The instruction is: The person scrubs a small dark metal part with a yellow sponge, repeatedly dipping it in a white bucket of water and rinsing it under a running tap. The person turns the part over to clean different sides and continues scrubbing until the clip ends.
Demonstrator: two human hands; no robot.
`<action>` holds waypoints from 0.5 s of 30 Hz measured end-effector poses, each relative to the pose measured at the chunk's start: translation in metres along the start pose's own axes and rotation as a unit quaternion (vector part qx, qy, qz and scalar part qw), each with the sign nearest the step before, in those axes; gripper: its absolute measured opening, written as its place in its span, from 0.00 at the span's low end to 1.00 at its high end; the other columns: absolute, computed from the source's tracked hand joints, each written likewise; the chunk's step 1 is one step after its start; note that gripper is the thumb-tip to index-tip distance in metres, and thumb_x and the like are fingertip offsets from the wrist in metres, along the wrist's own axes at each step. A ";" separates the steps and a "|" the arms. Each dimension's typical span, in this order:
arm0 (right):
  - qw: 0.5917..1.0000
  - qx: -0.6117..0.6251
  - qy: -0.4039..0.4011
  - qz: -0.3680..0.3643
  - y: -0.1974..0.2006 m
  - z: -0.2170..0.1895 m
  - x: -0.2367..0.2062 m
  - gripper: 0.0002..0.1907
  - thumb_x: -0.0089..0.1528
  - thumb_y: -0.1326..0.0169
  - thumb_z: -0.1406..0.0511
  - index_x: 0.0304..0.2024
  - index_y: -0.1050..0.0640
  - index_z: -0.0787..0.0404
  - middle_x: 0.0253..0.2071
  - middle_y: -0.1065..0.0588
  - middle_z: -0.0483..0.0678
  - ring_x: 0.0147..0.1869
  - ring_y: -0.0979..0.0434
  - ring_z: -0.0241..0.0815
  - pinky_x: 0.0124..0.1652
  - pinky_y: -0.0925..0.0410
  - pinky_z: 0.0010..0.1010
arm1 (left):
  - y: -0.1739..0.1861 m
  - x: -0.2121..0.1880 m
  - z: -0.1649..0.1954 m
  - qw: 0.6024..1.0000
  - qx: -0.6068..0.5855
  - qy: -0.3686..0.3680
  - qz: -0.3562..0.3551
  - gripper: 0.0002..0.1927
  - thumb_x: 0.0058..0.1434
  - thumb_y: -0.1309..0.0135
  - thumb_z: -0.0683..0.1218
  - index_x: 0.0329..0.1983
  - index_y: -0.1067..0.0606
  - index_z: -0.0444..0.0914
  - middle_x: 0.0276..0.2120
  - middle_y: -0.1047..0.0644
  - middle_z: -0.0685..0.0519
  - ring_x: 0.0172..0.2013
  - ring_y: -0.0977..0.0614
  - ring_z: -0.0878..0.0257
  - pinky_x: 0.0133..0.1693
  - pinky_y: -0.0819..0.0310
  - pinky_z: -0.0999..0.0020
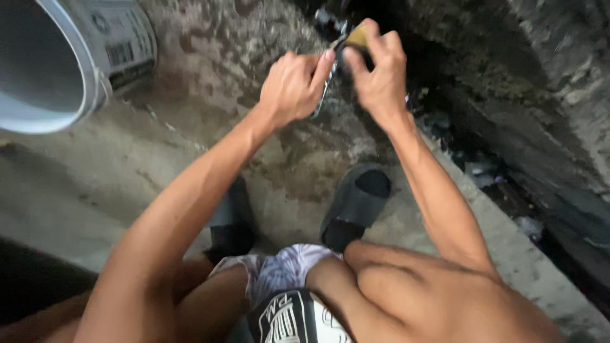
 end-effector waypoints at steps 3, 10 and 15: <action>1.000 -0.005 0.006 0.018 0.003 0.001 -0.002 0.20 0.63 0.34 0.64 0.55 0.23 0.62 0.37 0.29 0.57 0.41 0.27 0.55 0.43 0.32 0.43 | 0.000 0.002 0.001 1.000 0.001 -0.020 -0.007 0.29 0.75 0.61 0.58 0.25 0.23 0.36 0.19 0.26 0.36 0.26 0.23 0.36 0.33 0.29 0.43; 0.998 0.025 0.040 0.044 0.004 -0.008 0.001 0.25 0.68 0.35 0.62 0.61 0.26 0.69 0.41 0.28 0.60 0.48 0.24 0.59 0.48 0.30 0.45 | 0.010 0.001 0.012 0.999 -0.006 -0.040 0.009 0.29 0.75 0.60 0.57 0.24 0.23 0.35 0.22 0.26 0.34 0.27 0.22 0.36 0.32 0.29 0.44; 0.997 -0.039 0.036 0.065 0.004 -0.017 -0.003 0.27 0.68 0.39 0.65 0.66 0.30 0.70 0.46 0.30 0.66 0.48 0.28 0.64 0.47 0.32 0.46 | 0.012 -0.003 0.020 0.999 -0.004 -0.046 0.018 0.28 0.76 0.60 0.57 0.28 0.21 0.36 0.24 0.24 0.36 0.27 0.22 0.36 0.32 0.28 0.44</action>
Point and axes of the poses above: each hand's wrist, its own x-axis towards the middle knuckle, its own y-axis out of the back of the hand, z = x × y, the point moved 8 cm from there along x, towards the middle knuckle
